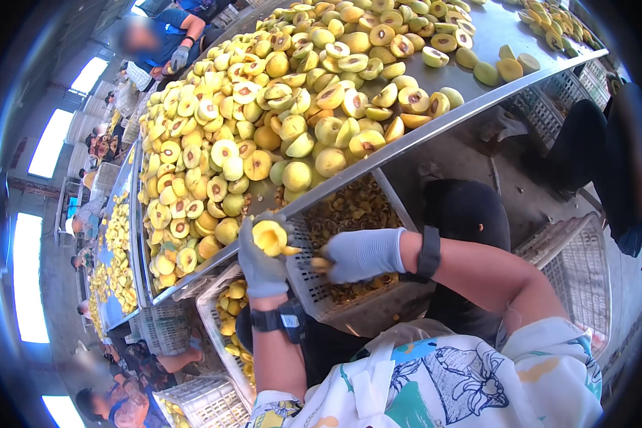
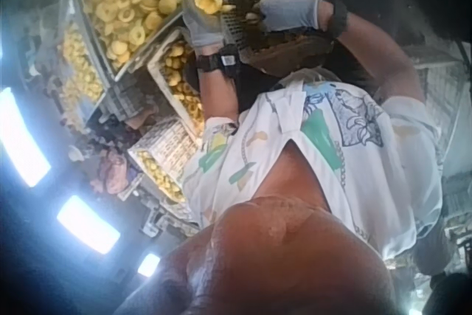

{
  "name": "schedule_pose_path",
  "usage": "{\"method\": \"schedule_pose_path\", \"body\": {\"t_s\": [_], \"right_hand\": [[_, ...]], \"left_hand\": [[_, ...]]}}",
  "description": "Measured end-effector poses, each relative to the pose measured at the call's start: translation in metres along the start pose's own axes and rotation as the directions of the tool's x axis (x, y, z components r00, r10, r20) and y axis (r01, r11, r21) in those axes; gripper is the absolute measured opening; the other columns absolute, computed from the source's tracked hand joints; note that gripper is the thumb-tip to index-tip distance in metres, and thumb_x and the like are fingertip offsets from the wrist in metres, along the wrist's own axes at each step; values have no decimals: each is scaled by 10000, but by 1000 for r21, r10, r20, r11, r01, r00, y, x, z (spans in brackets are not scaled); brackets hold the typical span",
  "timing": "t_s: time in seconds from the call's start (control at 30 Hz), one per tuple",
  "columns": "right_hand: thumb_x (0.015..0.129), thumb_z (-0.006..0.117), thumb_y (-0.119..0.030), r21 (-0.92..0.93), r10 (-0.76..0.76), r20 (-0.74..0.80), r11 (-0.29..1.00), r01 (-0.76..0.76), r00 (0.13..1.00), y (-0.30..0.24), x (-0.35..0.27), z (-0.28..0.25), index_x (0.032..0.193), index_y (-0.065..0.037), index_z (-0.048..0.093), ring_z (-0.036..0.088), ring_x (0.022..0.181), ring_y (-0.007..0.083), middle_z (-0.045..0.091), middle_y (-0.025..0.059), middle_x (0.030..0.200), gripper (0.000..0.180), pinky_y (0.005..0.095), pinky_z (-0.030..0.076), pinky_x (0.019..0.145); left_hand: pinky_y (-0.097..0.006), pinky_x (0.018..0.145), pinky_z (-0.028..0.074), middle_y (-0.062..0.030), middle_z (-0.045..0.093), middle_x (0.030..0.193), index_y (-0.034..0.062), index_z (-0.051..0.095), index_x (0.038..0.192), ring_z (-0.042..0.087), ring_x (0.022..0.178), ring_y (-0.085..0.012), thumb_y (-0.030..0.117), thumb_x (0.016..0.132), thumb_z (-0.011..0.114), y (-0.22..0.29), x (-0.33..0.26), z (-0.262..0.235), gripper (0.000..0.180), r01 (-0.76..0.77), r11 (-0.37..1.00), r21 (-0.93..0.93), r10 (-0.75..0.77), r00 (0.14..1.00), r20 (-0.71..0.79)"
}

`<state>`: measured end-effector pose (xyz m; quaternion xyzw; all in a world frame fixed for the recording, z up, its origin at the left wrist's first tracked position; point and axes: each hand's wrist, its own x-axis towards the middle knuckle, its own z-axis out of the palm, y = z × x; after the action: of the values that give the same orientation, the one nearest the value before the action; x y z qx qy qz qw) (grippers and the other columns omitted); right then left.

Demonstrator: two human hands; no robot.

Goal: The person uses a specialized tool to remove the pits from apricots and then places the pitted fruit into a basket.

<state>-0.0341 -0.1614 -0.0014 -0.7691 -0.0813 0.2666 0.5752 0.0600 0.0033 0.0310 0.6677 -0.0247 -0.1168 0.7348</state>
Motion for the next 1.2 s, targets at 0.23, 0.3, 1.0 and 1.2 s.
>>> {"method": "schedule_pose_path", "body": {"t_s": [0.23, 0.3, 1.0, 1.2], "right_hand": [[807, 592, -162, -635, 34, -57, 770, -63, 998, 20, -18, 18, 919, -36, 732, 691, 795, 354, 702, 176, 851, 219, 427, 546, 715], [808, 593, -162, -643, 38, -58, 763, -66, 998, 15, -16, 16, 909, -35, 732, 691, 797, 354, 702, 176, 849, 214, 429, 547, 717], [840, 598, -216, -518, -80, -217, 854, -45, 973, -19, -13, -3, 970, -41, 651, 678, 814, 365, 683, 181, 816, 225, 444, 533, 748], [846, 602, -222, -510, -107, -269, 859, -47, 957, -11, -9, 0, 926, -50, 632, 662, 760, 374, 658, 178, 780, 192, 449, 526, 708]], "left_hand": [[-467, 783, 500, -197, 635, 1090, 50, 679, 1044, 614, 975, -368, 210, 848, 660, 46, -34, -174, 254, -192, 83, 978, 145, 973, 179], [-490, 777, 498, -208, 626, 1100, 51, 684, 1052, 611, 978, -383, 205, 836, 671, 53, -40, -198, 265, 124, 92, 988, -62, 991, -118], [-400, 752, 529, -189, 709, 959, 4, 652, 1149, 687, 860, -318, 422, 802, 693, 0, 120, -33, 546, -215, -56, 975, -28, 977, 214], [-386, 803, 519, -242, 696, 923, -23, 665, 1096, 688, 915, -331, 364, 786, 678, -5, 148, -30, 496, -103, 548, 830, -35, 989, 146]]}}
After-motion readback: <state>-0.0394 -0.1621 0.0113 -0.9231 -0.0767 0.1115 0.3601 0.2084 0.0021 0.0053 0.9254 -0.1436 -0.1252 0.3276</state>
